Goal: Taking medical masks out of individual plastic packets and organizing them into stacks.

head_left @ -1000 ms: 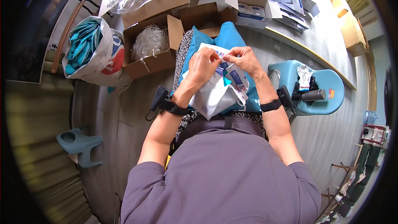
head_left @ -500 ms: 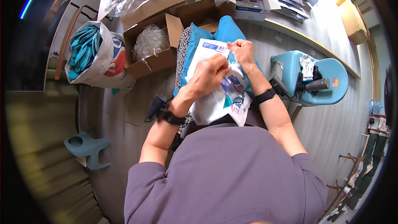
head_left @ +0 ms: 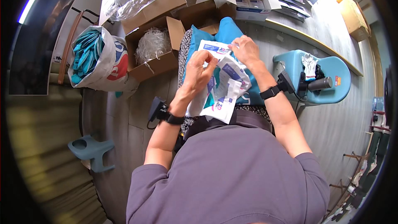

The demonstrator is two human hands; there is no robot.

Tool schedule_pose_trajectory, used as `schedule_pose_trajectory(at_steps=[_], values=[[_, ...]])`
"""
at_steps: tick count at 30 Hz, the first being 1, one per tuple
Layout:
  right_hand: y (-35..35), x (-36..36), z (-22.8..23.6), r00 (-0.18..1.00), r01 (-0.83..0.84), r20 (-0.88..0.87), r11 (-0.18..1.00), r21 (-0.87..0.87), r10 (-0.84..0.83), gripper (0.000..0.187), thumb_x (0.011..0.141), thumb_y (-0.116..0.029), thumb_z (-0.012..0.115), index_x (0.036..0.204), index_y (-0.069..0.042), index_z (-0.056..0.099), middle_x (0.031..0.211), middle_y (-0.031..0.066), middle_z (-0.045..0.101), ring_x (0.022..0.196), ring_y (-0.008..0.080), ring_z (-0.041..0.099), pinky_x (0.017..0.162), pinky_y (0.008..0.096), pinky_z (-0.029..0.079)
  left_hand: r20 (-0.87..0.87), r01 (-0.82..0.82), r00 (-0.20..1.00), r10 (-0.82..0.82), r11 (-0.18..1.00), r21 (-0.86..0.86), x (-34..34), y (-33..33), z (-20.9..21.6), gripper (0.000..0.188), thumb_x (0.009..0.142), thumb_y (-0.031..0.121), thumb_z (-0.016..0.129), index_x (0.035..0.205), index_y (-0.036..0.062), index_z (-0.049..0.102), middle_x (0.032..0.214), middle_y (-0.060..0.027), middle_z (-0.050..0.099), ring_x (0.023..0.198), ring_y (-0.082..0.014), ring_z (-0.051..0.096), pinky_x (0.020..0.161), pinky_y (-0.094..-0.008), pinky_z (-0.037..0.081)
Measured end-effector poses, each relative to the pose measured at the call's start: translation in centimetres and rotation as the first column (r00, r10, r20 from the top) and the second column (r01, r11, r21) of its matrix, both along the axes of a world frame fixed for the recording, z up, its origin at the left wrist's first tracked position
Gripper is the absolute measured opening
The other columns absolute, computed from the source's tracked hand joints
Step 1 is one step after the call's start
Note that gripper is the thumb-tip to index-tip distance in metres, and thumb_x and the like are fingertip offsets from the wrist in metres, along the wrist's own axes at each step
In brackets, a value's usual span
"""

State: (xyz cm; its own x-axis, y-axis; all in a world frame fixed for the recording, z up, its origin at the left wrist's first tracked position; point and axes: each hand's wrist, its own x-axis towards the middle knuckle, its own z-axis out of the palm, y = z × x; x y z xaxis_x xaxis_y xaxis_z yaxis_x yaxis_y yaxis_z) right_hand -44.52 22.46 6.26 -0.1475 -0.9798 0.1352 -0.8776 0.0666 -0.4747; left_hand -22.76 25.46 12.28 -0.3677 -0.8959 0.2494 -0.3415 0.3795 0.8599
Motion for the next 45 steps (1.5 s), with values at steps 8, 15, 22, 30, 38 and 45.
schedule_pose_trajectory(at_steps=[8, 15, 22, 30, 38, 45], values=[[-7.4, 3.0, -2.7, 0.937, -0.282, 0.24, 0.956, 0.083, 0.255, 0.038, 0.084, -0.037, 0.071, 0.106, -0.007, 0.072, 0.1, 0.0149, 0.072, 0.095, 0.035, 0.066, 0.084, 0.0427, 0.052, 0.039, -0.233, 0.971, 0.236, 0.969, -0.079, -3.5, 0.2, -2.3, 0.032, 0.096, 0.02, 0.063, 0.074, -0.001, 0.053, 0.056, -0.0095, 0.045, 0.054, -0.011, 0.04, 0.049, -0.0327, 0.036], [-5.3, 4.0, -2.5, 0.615, -0.268, 0.761, 0.962, -0.042, 0.204, 0.032, 0.072, -0.011, 0.083, 0.097, 0.002, 0.069, 0.086, 0.0113, 0.072, 0.081, 0.016, 0.067, 0.074, 0.0297, 0.053, -0.059, -0.418, 0.908, 0.414, 0.905, -0.077, -1.5, -1.0, -2.8, 0.015, 0.083, 0.009, 0.072, 0.092, 0.0029, 0.061, 0.086, -0.0109, 0.065, 0.074, -0.026, 0.063, 0.061, -0.0367, 0.047], [0.3, 1.4, 3.7, 0.206, -0.311, 0.965, 0.946, -0.089, 0.159, 0.025, 0.082, -0.003, 0.076, 0.106, -0.003, 0.067, 0.095, 0.0002, 0.067, 0.088, 0.0075, 0.062, 0.08, 0.0215, 0.051, 0.051, -0.339, 0.933, 0.355, 0.919, -0.204, -2.6, -1.5, -1.9, 0.017, 0.082, 0.014, 0.076, 0.095, 0.0054, 0.07, 0.087, -0.0102, 0.065, 0.077, -0.0273, 0.065, 0.068, -0.0355, 0.05], [0.4, 1.6, 3.9, 0.505, -0.243, 0.835, 0.964, -0.104, 0.217, 0.008, 0.087, -0.004, 0.071, 0.084, 0.002, 0.066, 0.08, 0.0047, 0.07, 0.075, 0.0084, 0.065, 0.068, 0.0219, 0.054, 0.238, -0.109, 0.965, 0.113, 0.994, -0.03, -2.6, -2.4, -1.8, 0.025, 0.083, 0.025, 0.077, 0.089, 0.0026, 0.07, 0.082, -0.014, 0.068, 0.073, -0.0252, 0.066, 0.066, -0.0351, 0.051], [1.3, 2.0, 3.2, 0.63, -0.196, 0.741, 0.971, -0.138, 0.232, 0.009, 0.088, -0.001, 0.067, 0.08, 0.002, 0.065, 0.081, 0.0093, 0.072, 0.076, 0.0114, 0.069, 0.065, 0.0243, 0.055, 0.059, 0.017, 0.998, -0.026, 0.991, 0.134, -3.0, -2.9, -2.6, 0.019, 0.085, 0.015, 0.075, 0.09, -0.0015, 0.067, 0.084, -0.0165, 0.069, 0.072, -0.0211, 0.065, 0.065, -0.0322, 0.05], [-0.3, 3.4, 1.0, 0.783, 0.061, 0.621, 0.995, -0.08, 0.002, 0.015, 0.085, -0.007, 0.068, 0.072, 0.0, 0.062, 0.072, 0.0108, 0.072, 0.07, 0.0187, 0.072, 0.061, 0.0309, 0.054, 0.035, -0.061, 0.996, 0.082, 0.917, -0.394, -3.7, 0.1, -1.7, 0.026, 0.082, 0.007, 0.072, 0.068, 0.0021, 0.05, 0.068, -0.0139, 0.052, 0.062, -0.0341, 0.053, 0.055, -0.0412, 0.042]])
